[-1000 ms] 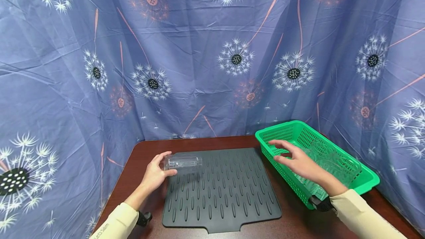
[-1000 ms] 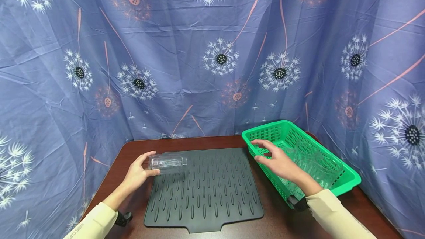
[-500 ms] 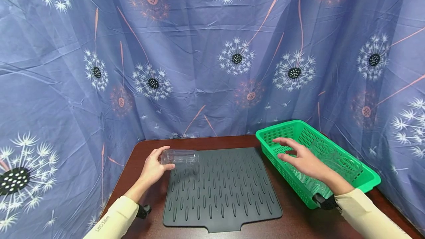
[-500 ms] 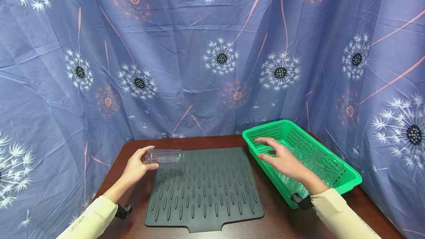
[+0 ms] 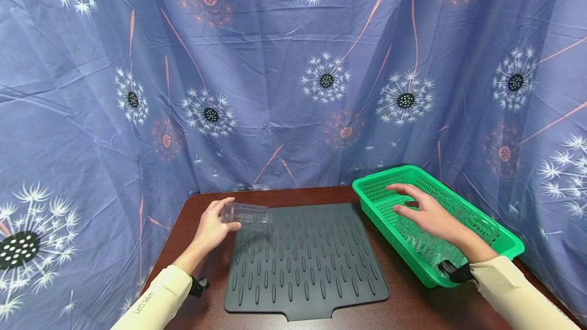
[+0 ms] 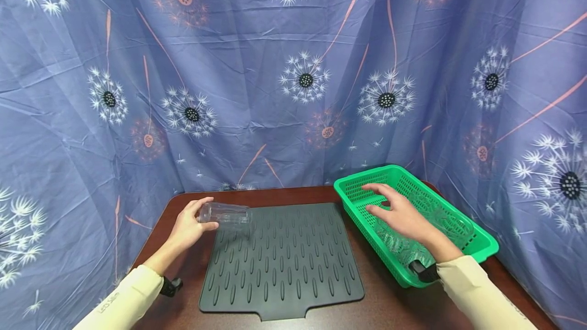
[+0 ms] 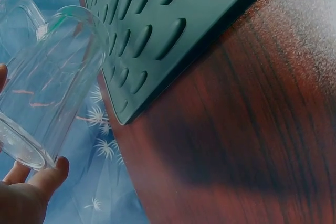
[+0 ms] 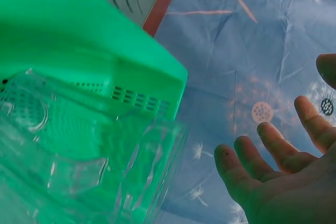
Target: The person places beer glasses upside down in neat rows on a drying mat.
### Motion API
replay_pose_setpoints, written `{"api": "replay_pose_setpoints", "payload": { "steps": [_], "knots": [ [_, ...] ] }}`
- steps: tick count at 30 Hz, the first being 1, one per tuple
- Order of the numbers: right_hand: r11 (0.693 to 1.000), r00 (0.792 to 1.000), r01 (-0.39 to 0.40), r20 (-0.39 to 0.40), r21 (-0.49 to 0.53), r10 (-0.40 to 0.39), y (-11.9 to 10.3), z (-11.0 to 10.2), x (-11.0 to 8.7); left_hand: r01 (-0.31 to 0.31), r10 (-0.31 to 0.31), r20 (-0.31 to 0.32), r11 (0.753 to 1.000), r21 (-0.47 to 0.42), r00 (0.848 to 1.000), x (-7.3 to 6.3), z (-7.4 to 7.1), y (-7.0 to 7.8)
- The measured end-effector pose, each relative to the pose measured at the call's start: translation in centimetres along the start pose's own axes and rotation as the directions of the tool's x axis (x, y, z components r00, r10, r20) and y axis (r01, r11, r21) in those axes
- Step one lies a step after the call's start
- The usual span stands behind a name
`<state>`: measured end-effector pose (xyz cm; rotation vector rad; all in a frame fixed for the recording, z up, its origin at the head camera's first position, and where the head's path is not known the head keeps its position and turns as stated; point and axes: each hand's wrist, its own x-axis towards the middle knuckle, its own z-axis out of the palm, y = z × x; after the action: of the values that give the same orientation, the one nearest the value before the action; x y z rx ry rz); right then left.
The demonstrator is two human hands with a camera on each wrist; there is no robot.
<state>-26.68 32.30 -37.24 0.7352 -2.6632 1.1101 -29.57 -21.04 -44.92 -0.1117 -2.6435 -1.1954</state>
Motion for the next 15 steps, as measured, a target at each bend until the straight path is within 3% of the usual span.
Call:
{"api": "replay_pose_setpoints", "payload": {
  "steps": [15],
  "knots": [
    [0.991,0.998,-0.054,0.004,-0.126,0.055,1.5,-0.8,-0.1,-0.010,0.009,0.033,0.999,0.038,0.999,1.0,-0.4,0.8]
  ]
}}
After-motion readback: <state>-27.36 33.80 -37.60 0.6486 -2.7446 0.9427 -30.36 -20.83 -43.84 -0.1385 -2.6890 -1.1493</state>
